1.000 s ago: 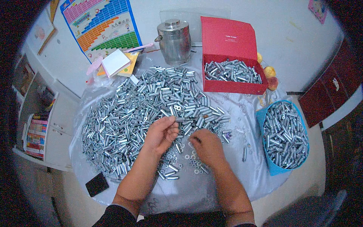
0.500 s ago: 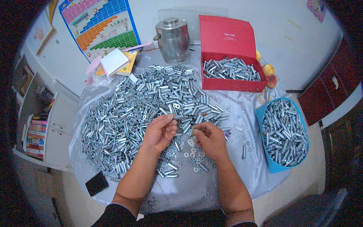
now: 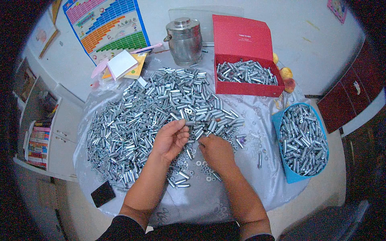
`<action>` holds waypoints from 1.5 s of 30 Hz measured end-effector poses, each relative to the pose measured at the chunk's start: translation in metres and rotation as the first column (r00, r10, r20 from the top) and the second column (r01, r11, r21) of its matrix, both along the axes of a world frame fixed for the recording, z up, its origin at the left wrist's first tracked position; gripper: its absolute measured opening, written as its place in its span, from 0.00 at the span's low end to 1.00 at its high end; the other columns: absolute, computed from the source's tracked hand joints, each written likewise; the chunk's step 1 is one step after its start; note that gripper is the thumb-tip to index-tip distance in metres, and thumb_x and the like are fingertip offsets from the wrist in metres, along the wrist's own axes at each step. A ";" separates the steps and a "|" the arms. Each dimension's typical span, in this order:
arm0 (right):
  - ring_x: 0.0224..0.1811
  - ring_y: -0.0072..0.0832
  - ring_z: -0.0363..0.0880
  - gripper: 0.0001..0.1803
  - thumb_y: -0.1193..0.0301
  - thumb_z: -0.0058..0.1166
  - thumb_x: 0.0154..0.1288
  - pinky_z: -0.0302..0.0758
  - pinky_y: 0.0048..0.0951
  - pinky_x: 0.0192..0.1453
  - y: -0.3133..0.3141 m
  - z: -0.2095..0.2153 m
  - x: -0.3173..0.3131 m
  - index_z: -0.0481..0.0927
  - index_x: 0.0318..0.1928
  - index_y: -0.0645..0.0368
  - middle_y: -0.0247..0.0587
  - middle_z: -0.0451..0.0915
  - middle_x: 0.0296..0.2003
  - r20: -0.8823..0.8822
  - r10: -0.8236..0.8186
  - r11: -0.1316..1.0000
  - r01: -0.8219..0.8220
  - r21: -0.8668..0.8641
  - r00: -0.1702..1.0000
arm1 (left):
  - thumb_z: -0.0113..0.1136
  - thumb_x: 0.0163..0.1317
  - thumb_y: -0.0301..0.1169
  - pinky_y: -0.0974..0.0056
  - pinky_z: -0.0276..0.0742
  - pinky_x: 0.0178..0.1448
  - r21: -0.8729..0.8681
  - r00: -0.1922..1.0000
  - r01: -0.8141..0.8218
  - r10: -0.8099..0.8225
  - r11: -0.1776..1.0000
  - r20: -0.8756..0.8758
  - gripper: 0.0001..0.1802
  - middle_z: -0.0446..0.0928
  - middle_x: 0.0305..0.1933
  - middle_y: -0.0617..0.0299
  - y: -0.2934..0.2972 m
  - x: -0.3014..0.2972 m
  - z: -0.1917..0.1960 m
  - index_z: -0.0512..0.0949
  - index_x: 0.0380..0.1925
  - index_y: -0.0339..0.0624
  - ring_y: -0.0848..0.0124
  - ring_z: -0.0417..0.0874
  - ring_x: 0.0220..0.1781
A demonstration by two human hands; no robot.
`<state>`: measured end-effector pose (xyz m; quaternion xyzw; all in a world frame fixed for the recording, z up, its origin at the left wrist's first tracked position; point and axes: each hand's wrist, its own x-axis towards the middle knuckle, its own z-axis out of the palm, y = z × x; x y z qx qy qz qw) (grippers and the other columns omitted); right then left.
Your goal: The person sits at a table covered with a white cloth, sorting and assembling small metal hardware components. They repeatedly pick up cylindrical metal pieces and washers, fit them together by hand, and place the assembled units into a blue container. The workspace includes a large pile of loose parts, a red box, and a metal pot.
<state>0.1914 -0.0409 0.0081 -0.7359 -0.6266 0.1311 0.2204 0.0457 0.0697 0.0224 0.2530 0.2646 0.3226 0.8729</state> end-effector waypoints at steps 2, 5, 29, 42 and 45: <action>0.37 0.45 0.79 0.08 0.66 0.56 0.59 0.75 0.46 0.40 0.002 -0.001 -0.001 0.80 0.35 0.55 0.47 0.78 0.31 0.008 -0.008 1.000 0.008 0.000 1.000 | 0.59 0.64 0.30 0.71 0.82 0.30 -0.003 1.000 0.001 -0.001 1.000 -0.005 0.06 0.82 0.29 0.59 0.001 0.000 -0.001 0.78 0.31 0.38 0.73 0.84 0.27; 0.32 0.41 0.79 0.06 0.68 0.55 0.60 0.75 0.41 0.37 0.003 -0.009 0.001 0.79 0.36 0.57 0.44 0.78 0.30 -0.076 -0.017 0.989 0.028 0.145 0.997 | 0.59 0.64 0.30 0.71 0.82 0.30 0.001 1.000 0.007 -0.007 1.000 -0.018 0.07 0.82 0.29 0.59 0.002 0.002 -0.002 0.78 0.31 0.38 0.73 0.84 0.27; 0.22 0.15 0.71 0.06 0.73 0.54 0.66 0.69 0.19 0.25 -0.001 0.010 0.009 0.78 0.39 0.64 0.34 0.79 0.29 -0.958 -0.020 0.891 0.439 0.113 0.287 | 0.58 0.65 0.31 0.71 0.81 0.30 0.035 0.991 0.128 -0.126 0.991 -0.051 0.07 0.83 0.30 0.59 -0.011 0.009 -0.009 0.79 0.33 0.38 0.73 0.84 0.28; 0.32 0.18 0.76 0.09 0.74 0.59 0.61 0.73 0.22 0.37 -0.008 0.018 0.004 0.81 0.41 0.64 0.35 0.80 0.32 -0.772 -0.094 0.868 0.431 0.246 0.629 | 0.60 0.64 0.32 0.71 0.80 0.30 -0.045 0.993 0.104 -0.106 0.994 -0.049 0.07 0.81 0.30 0.60 -0.016 0.013 -0.004 0.77 0.32 0.40 0.73 0.83 0.28; 0.31 0.19 0.76 0.09 0.74 0.60 0.61 0.74 0.23 0.37 -0.008 0.015 0.011 0.82 0.41 0.64 0.36 0.80 0.32 -0.792 -0.079 0.865 0.436 0.247 0.605 | 0.60 0.64 0.32 0.71 0.80 0.30 -0.085 0.996 0.090 -0.092 0.992 -0.020 0.07 0.82 0.30 0.61 -0.015 0.013 -0.006 0.77 0.31 0.41 0.73 0.83 0.28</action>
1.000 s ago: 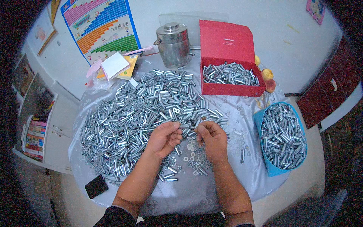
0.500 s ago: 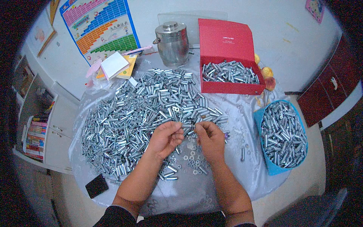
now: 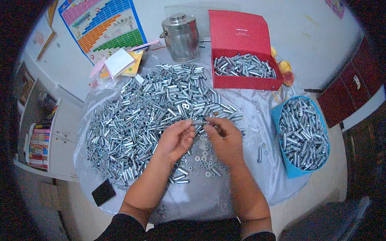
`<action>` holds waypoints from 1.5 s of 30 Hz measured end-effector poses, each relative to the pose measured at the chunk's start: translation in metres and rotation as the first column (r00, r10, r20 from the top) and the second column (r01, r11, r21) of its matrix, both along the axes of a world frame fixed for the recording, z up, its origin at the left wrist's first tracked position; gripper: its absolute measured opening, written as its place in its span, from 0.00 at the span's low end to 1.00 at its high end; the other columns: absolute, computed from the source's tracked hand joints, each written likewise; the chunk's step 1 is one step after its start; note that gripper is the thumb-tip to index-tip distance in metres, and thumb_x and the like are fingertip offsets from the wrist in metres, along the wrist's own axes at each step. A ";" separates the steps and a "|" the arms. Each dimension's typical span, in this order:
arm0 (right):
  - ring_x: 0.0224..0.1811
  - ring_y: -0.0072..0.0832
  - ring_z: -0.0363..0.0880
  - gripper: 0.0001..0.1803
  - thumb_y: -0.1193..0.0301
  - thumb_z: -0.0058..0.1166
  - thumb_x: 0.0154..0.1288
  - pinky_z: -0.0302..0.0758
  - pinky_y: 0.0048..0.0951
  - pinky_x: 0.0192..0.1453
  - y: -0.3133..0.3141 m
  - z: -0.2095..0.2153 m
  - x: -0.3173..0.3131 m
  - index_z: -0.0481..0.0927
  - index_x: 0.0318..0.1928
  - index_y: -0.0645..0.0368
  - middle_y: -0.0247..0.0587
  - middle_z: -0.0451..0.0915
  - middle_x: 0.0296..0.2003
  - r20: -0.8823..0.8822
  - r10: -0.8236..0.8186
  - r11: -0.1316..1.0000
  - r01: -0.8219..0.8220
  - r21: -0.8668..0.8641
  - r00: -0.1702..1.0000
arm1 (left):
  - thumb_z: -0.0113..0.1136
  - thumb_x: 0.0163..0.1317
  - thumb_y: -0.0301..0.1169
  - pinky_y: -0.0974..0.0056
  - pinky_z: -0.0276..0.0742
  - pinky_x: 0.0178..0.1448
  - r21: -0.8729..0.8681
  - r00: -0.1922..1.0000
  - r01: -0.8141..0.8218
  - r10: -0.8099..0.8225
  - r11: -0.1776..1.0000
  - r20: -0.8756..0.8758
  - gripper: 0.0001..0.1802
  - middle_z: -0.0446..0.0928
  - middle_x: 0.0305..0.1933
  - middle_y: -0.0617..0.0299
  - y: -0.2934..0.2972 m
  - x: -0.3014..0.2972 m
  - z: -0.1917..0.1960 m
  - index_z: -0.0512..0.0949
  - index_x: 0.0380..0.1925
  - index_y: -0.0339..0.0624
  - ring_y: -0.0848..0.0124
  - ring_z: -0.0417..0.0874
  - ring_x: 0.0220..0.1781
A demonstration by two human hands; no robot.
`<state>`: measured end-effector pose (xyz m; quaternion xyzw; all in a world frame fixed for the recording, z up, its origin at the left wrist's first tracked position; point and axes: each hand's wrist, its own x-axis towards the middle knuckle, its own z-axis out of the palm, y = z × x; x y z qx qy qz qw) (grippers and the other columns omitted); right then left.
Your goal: The person sits at a table covered with a white cloth, sorting and assembling small metal hardware components. They repeatedly pick up cylindrical metal pieces and washers, fit them together by hand, and place the assembled units into a blue container. The workspace includes a large pile of loose parts, a red box, and a metal pot.
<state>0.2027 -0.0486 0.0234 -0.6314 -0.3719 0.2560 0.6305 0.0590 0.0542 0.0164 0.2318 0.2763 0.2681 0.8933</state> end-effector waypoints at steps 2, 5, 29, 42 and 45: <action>0.31 0.27 0.79 0.12 0.72 0.62 0.57 0.75 0.28 0.39 -0.004 0.000 0.014 0.82 0.42 0.60 0.40 0.81 0.33 0.162 0.020 0.998 -0.008 -0.070 0.987 | 0.60 0.64 0.31 0.72 0.79 0.29 -0.021 1.000 -0.012 0.012 1.000 0.025 0.06 0.82 0.29 0.60 0.002 0.000 0.002 0.77 0.30 0.41 0.73 0.83 0.27; 0.31 0.31 0.78 0.14 0.72 0.63 0.55 0.75 0.29 0.38 -0.015 -0.003 0.033 0.81 0.44 0.57 0.40 0.80 0.31 0.604 0.377 0.924 -0.241 -0.296 0.702 | 0.60 0.64 0.30 0.72 0.79 0.29 -0.035 0.998 -0.051 0.053 0.998 0.035 0.05 0.82 0.29 0.60 0.007 -0.003 -0.001 0.77 0.30 0.41 0.73 0.83 0.27; 0.31 0.16 0.77 0.08 0.81 0.61 0.56 0.75 0.20 0.36 -0.006 -0.007 0.012 0.77 0.36 0.63 0.32 0.79 0.30 0.058 0.098 0.995 -0.099 0.027 0.994 | 0.60 0.64 0.31 0.70 0.81 0.29 0.082 1.000 -0.006 0.005 0.997 0.012 0.07 0.82 0.29 0.58 0.002 0.000 -0.004 0.77 0.32 0.38 0.72 0.84 0.27; 0.34 0.22 0.81 0.10 0.81 0.62 0.54 0.78 0.23 0.41 -0.007 0.004 0.010 0.80 0.39 0.64 0.39 0.81 0.33 0.359 0.019 0.998 -0.042 0.057 0.933 | 0.60 0.64 0.31 0.71 0.81 0.30 0.179 0.998 0.020 -0.008 0.984 -0.067 0.08 0.82 0.29 0.59 -0.003 0.000 0.003 0.79 0.31 0.38 0.73 0.84 0.27; 0.35 0.23 0.81 0.11 0.81 0.62 0.54 0.78 0.24 0.42 -0.007 0.006 0.012 0.80 0.39 0.64 0.39 0.81 0.33 0.398 0.037 0.997 -0.062 0.050 0.917 | 0.60 0.64 0.31 0.71 0.81 0.30 0.224 0.998 0.022 -0.009 0.974 -0.061 0.08 0.82 0.29 0.58 -0.002 0.000 0.001 0.79 0.31 0.37 0.73 0.84 0.27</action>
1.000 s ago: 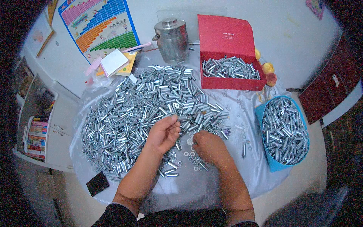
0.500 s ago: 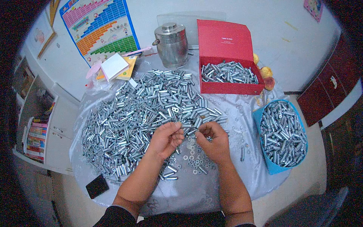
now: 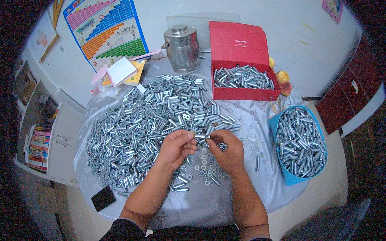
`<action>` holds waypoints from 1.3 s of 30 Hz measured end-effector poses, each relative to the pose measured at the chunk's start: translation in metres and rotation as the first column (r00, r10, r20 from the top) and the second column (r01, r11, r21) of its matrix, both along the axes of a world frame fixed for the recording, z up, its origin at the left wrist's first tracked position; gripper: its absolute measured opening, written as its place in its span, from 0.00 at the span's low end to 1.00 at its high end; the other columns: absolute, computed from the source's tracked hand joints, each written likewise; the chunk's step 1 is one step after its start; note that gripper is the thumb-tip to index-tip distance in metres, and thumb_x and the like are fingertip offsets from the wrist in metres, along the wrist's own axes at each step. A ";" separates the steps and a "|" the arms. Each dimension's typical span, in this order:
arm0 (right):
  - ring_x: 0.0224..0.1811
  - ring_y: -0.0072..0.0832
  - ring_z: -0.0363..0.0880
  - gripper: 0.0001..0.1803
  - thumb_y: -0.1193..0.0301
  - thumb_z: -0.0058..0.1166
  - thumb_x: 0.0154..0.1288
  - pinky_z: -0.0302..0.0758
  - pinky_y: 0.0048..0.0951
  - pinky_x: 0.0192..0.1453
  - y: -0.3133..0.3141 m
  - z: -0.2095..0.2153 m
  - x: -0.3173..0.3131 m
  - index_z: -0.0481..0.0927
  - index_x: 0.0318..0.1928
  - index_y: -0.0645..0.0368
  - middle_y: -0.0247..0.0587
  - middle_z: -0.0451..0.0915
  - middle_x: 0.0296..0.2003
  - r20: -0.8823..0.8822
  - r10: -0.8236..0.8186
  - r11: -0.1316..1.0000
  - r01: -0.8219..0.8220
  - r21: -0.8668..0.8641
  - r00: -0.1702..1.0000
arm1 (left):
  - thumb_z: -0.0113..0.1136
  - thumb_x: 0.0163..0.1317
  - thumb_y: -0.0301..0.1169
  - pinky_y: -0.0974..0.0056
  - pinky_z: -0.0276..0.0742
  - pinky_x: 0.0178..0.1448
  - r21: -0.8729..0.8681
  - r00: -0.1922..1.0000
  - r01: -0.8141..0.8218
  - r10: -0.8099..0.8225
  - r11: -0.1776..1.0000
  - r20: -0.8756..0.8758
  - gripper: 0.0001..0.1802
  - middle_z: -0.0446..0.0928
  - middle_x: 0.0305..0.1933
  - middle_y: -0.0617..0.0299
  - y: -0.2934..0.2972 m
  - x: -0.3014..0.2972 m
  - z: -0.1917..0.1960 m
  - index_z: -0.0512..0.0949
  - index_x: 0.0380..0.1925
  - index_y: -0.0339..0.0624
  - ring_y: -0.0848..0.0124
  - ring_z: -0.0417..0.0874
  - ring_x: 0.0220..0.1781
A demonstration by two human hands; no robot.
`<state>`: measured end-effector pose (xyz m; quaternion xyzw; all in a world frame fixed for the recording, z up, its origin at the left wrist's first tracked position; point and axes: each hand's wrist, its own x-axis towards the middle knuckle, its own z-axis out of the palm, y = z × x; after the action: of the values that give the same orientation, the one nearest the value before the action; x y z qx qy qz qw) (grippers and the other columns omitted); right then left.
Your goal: The person sits at a table covered with a white cloth, sorting and assembling small metal hardware components. They repeatedly pick up cylindrical metal pieces and washers, fit them together by hand, and place the assembled units into a blue container. The workspace includes a large pile of loose parts, a red box, and a metal pot.
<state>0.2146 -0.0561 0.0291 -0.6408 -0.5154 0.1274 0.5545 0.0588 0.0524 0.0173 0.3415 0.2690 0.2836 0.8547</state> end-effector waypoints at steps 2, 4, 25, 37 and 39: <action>0.35 0.24 0.81 0.12 0.81 0.62 0.54 0.78 0.23 0.42 0.000 0.001 -0.001 0.80 0.40 0.63 0.40 0.81 0.33 0.012 0.008 1.000 -0.008 0.009 1.000 | 0.60 0.64 0.31 0.71 0.81 0.30 0.018 1.000 -0.008 0.008 1.000 -0.011 0.08 0.82 0.29 0.58 0.000 -0.001 0.001 0.79 0.32 0.37 0.72 0.84 0.27; 0.35 0.24 0.81 0.11 0.81 0.62 0.55 0.78 0.23 0.41 0.001 -0.001 0.000 0.80 0.40 0.63 0.40 0.80 0.34 -0.018 0.017 1.000 -0.017 0.017 1.000 | 0.60 0.64 0.30 0.71 0.81 0.30 0.029 1.000 -0.010 0.011 1.000 -0.018 0.07 0.82 0.29 0.57 0.000 -0.001 0.002 0.79 0.33 0.36 0.72 0.84 0.27; 0.25 0.19 0.73 0.10 0.68 0.55 0.65 0.70 0.24 0.30 -0.001 -0.011 -0.001 0.79 0.32 0.63 0.36 0.76 0.22 -0.310 -0.065 0.961 -0.024 -0.276 0.949 | 0.59 0.64 0.28 0.70 0.83 0.30 0.040 1.000 0.007 -0.007 0.999 -0.006 0.06 0.82 0.30 0.56 -0.003 0.002 0.000 0.78 0.35 0.35 0.70 0.85 0.28; 0.20 0.20 0.71 0.11 0.66 0.50 0.68 0.68 0.25 0.25 0.005 -0.025 -0.004 0.76 0.32 0.61 0.31 0.74 0.20 -0.326 0.008 0.995 -0.039 -0.088 0.945 | 0.59 0.64 0.29 0.70 0.82 0.29 0.028 1.000 -0.014 0.013 1.000 0.003 0.06 0.82 0.29 0.58 -0.003 0.003 0.001 0.78 0.35 0.37 0.71 0.84 0.27; 0.21 0.19 0.70 0.12 0.66 0.49 0.69 0.68 0.24 0.26 0.004 -0.024 -0.004 0.77 0.33 0.61 0.31 0.75 0.21 -0.319 -0.021 0.986 -0.033 -0.163 0.948 | 0.59 0.64 0.29 0.70 0.82 0.29 0.024 1.000 -0.010 0.010 1.000 0.005 0.06 0.82 0.29 0.58 -0.003 0.003 0.001 0.79 0.35 0.37 0.71 0.84 0.27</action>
<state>0.2108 -0.0523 0.0049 -0.6541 -0.4084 0.2735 0.5749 0.0620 0.0495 0.0178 0.3497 0.2652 0.2919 0.8498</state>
